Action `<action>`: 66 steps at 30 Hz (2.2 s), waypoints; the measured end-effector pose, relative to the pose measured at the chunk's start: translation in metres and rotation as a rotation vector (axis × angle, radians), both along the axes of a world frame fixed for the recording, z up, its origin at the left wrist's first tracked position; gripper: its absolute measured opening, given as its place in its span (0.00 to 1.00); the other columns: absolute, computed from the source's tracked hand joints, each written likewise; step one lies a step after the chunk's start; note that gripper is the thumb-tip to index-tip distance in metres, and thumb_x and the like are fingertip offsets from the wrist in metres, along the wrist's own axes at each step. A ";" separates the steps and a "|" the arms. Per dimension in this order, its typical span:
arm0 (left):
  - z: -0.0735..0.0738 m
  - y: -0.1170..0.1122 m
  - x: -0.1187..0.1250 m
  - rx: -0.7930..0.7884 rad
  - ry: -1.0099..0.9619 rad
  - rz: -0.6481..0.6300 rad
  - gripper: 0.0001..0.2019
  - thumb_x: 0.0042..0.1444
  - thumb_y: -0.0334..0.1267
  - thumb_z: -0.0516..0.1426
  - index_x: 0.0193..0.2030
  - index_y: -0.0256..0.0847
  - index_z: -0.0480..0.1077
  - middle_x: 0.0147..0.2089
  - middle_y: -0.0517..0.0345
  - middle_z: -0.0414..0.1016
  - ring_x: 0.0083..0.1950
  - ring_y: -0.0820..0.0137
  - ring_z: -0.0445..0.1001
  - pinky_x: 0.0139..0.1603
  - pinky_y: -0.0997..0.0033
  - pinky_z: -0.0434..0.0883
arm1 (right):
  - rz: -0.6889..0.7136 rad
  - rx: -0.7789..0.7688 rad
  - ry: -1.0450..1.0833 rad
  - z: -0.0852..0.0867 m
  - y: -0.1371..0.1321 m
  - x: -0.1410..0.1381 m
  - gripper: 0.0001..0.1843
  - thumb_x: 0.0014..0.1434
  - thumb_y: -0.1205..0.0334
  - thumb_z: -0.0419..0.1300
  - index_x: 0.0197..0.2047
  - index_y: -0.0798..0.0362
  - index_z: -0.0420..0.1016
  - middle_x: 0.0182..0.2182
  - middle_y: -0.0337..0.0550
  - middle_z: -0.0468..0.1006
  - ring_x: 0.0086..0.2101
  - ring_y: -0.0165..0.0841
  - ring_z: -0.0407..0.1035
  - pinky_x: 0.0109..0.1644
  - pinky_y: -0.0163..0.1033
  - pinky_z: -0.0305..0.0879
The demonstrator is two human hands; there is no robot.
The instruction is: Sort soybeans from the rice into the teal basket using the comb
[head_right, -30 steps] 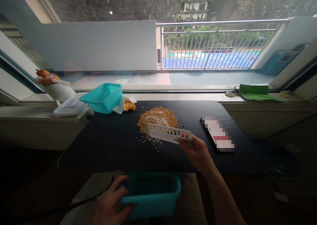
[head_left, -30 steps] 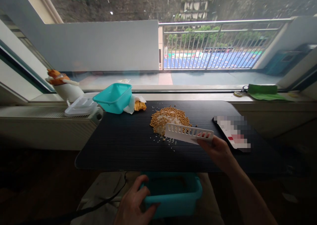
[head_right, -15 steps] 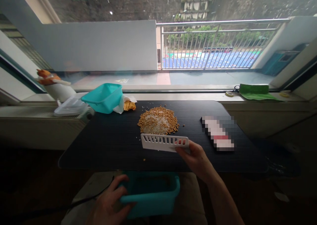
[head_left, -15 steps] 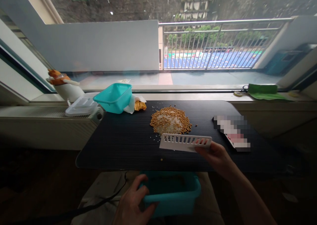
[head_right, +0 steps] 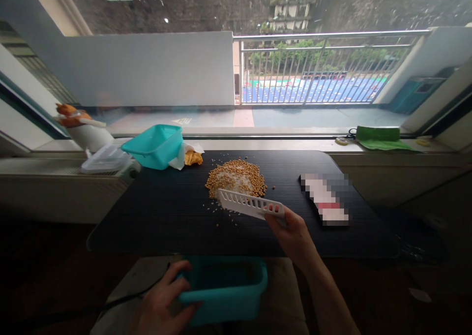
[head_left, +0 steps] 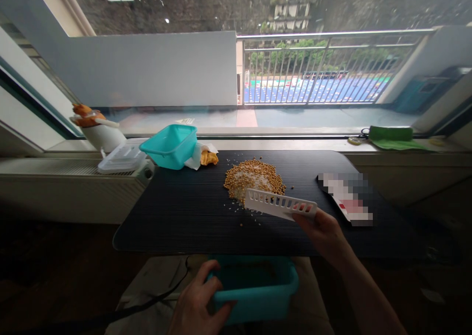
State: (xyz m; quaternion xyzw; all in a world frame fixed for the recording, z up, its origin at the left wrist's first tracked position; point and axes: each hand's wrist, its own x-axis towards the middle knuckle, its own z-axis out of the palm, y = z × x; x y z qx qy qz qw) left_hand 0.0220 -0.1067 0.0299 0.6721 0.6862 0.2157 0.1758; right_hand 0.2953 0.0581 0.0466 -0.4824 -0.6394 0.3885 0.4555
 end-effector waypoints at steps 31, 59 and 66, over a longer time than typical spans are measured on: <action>0.001 0.003 -0.012 0.055 0.003 -0.016 0.07 0.48 0.30 0.63 0.26 0.44 0.70 0.51 0.56 0.75 0.42 0.65 0.81 0.39 0.74 0.75 | 0.044 -0.076 0.035 0.000 -0.006 0.007 0.17 0.53 0.48 0.67 0.38 0.52 0.82 0.36 0.47 0.84 0.38 0.43 0.77 0.44 0.46 0.74; -0.003 -0.001 -0.008 -0.009 0.018 0.009 0.06 0.50 0.31 0.61 0.27 0.43 0.68 0.55 0.56 0.73 0.40 0.68 0.81 0.37 0.74 0.75 | -0.150 -0.018 0.049 -0.012 0.013 0.004 0.17 0.51 0.49 0.67 0.38 0.53 0.81 0.34 0.46 0.83 0.38 0.43 0.75 0.45 0.48 0.71; -0.006 -0.003 -0.010 0.022 0.020 -0.004 0.07 0.48 0.30 0.62 0.26 0.43 0.69 0.54 0.54 0.73 0.40 0.66 0.81 0.37 0.74 0.75 | -0.066 -0.009 0.039 -0.011 0.010 0.001 0.11 0.54 0.54 0.66 0.36 0.51 0.81 0.32 0.42 0.81 0.36 0.38 0.73 0.44 0.44 0.69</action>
